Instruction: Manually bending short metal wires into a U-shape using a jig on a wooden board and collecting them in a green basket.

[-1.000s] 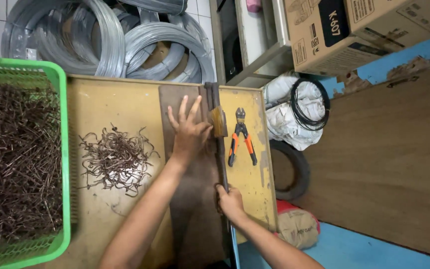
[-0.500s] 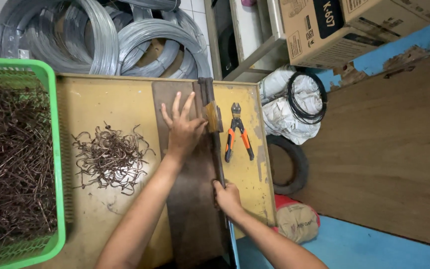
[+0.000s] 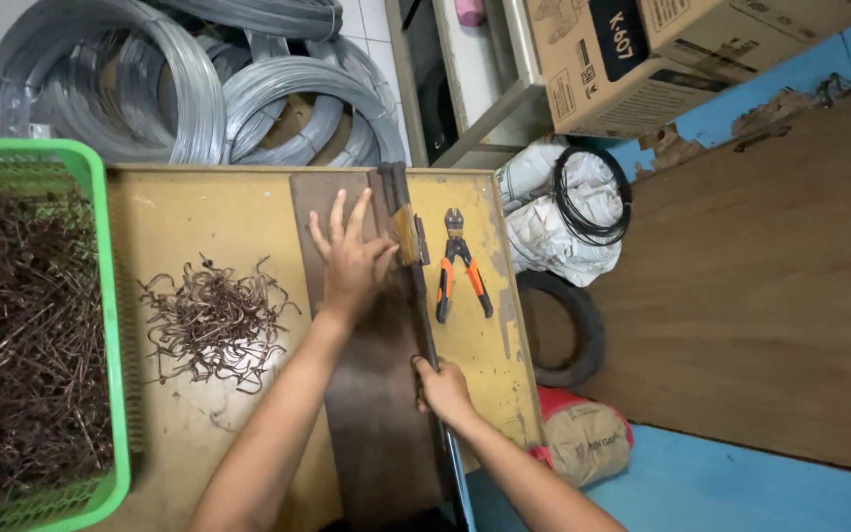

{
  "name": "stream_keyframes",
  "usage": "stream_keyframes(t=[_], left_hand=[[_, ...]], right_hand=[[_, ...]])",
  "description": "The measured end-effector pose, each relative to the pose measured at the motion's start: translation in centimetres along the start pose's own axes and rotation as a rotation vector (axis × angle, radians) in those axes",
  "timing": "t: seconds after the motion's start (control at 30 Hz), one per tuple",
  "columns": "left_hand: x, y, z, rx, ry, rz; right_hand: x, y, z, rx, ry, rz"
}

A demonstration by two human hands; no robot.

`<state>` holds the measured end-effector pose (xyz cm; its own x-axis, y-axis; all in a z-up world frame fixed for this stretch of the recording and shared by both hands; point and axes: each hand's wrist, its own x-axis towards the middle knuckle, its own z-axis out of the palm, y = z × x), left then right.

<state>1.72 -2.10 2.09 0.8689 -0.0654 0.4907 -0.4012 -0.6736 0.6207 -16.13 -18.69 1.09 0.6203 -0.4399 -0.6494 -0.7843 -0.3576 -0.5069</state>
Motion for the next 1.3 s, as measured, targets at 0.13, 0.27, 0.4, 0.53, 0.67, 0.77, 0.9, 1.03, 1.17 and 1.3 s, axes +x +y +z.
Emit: stream_keyframes(t=[0.13,0.27,0.4,0.53,0.67,0.77,0.9,1.03,1.17,1.3], left_hand=[[0.2,-0.3,0.0,-0.010,-0.017,0.016],[0.1,-0.4,-0.1,-0.029,-0.048,0.003],[0.1,-0.5,-0.2,-0.014,-0.041,-0.014],[0.1,-0.3,-0.2,-0.025,-0.041,-0.025],[-0.1,-0.5,0.4,-0.025,-0.040,-0.046],[-0.3,-0.6,0.4,-0.030,-0.039,-0.055],[-0.3,-0.5,0.3,-0.042,-0.039,-0.060],[-0.5,-0.6,0.4,-0.053,-0.025,-0.083],[-0.9,-0.7,0.7,-0.107,-0.012,-0.132],[-1.4,-1.2,1.6,-0.123,0.017,-0.128]], right_hand=[[-2.0,-2.6,-1.6,-0.112,-0.060,-0.078],[-5.7,-7.0,-4.1,-0.443,0.001,-0.137],[-4.7,-6.2,-5.1,-0.615,0.040,-0.262],[-7.2,-9.0,-5.1,-0.636,0.080,-0.330],[-6.6,-8.4,-5.3,-0.644,0.100,-0.383],[-6.1,-7.7,-4.7,-0.664,0.151,-0.407],[-6.6,-7.9,-4.6,-0.713,0.241,-0.503],[-8.0,-9.1,-4.8,-0.725,0.268,-0.535],[-8.2,-8.9,-5.2,-0.666,0.318,-0.560],[-8.1,-8.7,-5.7,-0.645,0.403,-0.620]])
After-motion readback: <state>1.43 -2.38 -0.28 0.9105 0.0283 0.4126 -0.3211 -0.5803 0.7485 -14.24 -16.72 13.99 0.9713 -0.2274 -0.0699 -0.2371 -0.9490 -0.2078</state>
